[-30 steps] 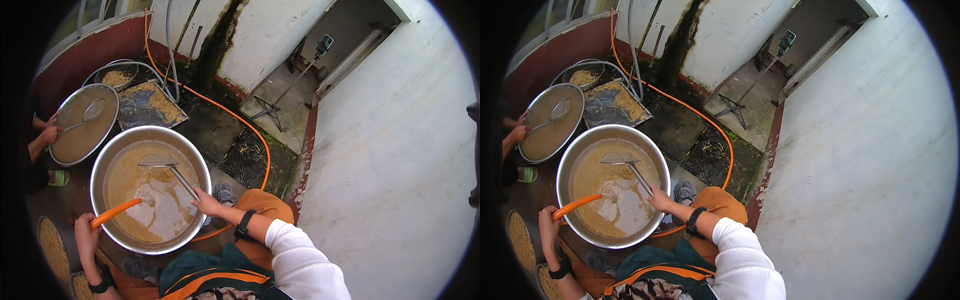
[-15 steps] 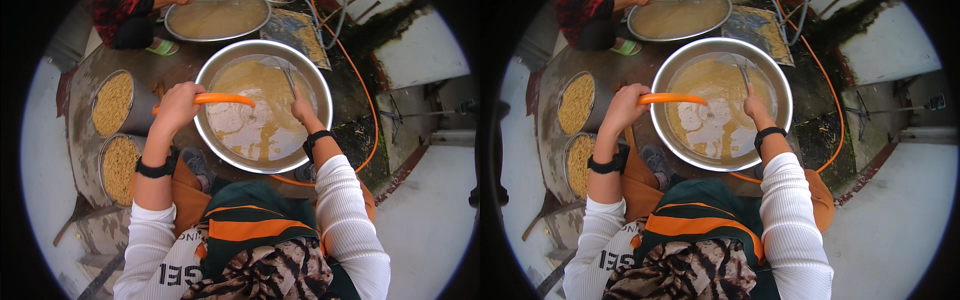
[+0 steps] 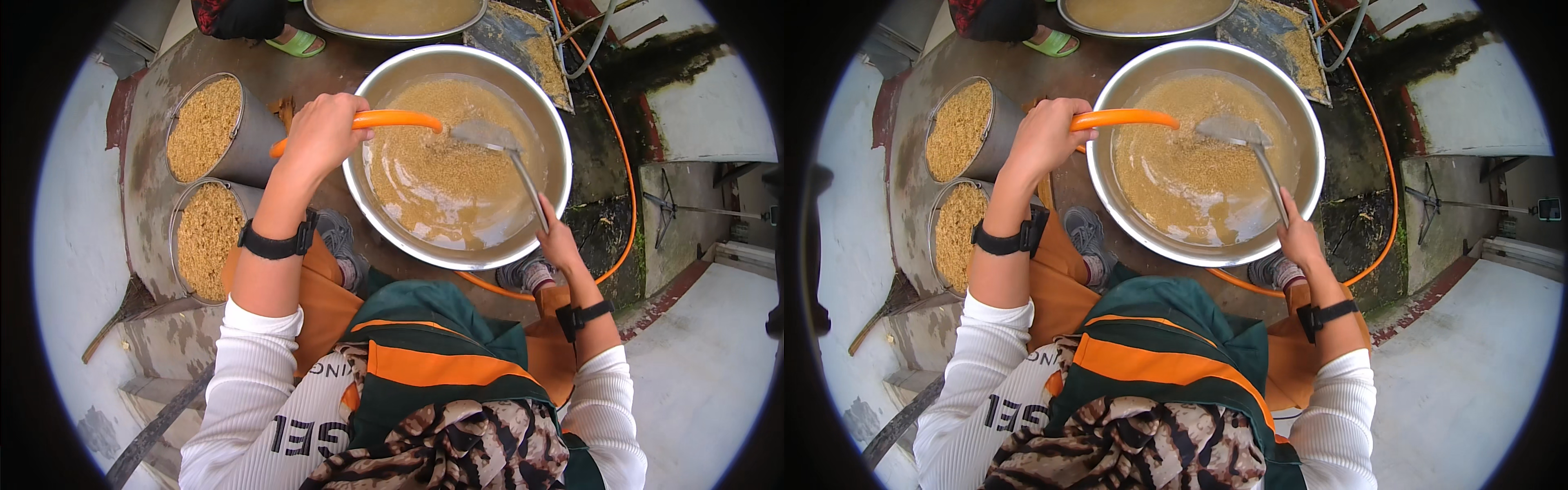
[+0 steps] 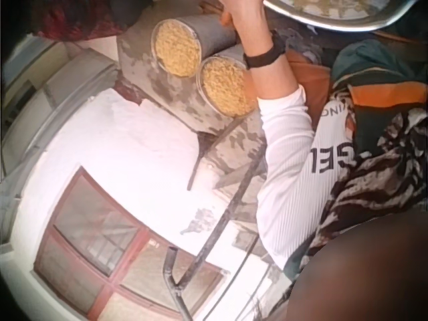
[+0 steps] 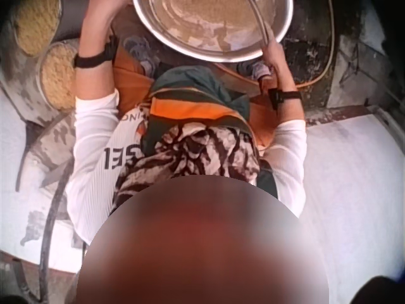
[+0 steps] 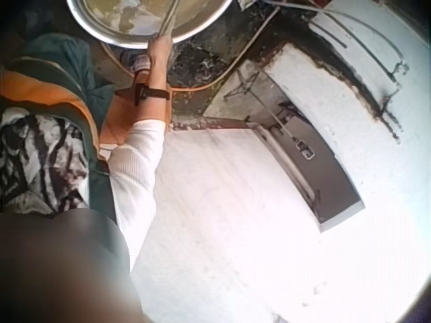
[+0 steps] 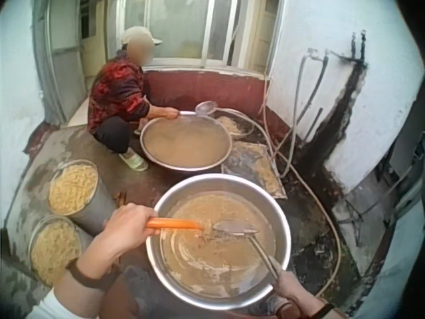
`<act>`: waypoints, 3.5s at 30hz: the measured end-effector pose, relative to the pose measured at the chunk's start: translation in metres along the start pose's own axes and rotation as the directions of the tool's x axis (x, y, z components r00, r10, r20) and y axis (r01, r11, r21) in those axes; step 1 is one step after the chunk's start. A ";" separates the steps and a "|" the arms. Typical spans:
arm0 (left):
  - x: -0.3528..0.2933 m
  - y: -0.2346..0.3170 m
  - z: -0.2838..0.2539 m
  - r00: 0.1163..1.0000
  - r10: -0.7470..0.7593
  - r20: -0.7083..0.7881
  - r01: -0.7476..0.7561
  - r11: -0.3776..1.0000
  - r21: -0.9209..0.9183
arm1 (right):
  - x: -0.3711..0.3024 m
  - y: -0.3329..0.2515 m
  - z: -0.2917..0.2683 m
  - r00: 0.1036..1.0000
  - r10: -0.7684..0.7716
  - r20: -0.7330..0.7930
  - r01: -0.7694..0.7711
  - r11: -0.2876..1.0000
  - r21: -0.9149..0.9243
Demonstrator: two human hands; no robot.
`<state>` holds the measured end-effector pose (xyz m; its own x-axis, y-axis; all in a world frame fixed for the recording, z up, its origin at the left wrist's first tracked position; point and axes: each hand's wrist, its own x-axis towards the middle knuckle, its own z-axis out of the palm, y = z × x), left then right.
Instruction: The person scoops grains from a large basin of water using a mesh strainer and transfers them into metal buckets. They then add water from an orange hose into the basin and stir the grains with the strainer. Another person is also washing grains in a separate basin nearby.
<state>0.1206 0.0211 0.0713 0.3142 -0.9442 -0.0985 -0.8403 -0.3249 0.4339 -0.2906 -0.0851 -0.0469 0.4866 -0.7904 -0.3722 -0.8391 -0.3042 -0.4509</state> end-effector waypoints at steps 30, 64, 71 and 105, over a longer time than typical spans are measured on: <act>0.000 -0.023 -0.003 0.990 0.065 -0.128 -0.053 0.994 0.096 | 0.129 -0.071 0.011 0.986 -0.134 0.094 0.161 0.903 -0.399; 0.007 -0.020 -0.001 0.993 0.072 -0.089 -0.066 0.995 0.070 | 0.142 -0.034 0.061 0.893 0.447 0.054 -0.451 0.888 0.096; 0.007 -0.019 -0.006 0.999 0.018 -0.047 -0.018 1.000 0.002 | 0.052 -0.065 0.077 0.910 0.340 0.239 -0.378 0.916 0.137; -0.003 -0.015 -0.012 0.999 0.034 -0.020 -0.034 0.999 0.004 | 0.021 -0.018 0.050 0.907 0.403 -0.118 -0.330 0.858 0.393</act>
<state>0.1373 0.0296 0.0754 0.2940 -0.9536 -0.0658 -0.8522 -0.2926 0.4337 -0.2527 -0.0695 -0.0875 0.0743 -0.9028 -0.4235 -0.7853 0.2088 -0.5829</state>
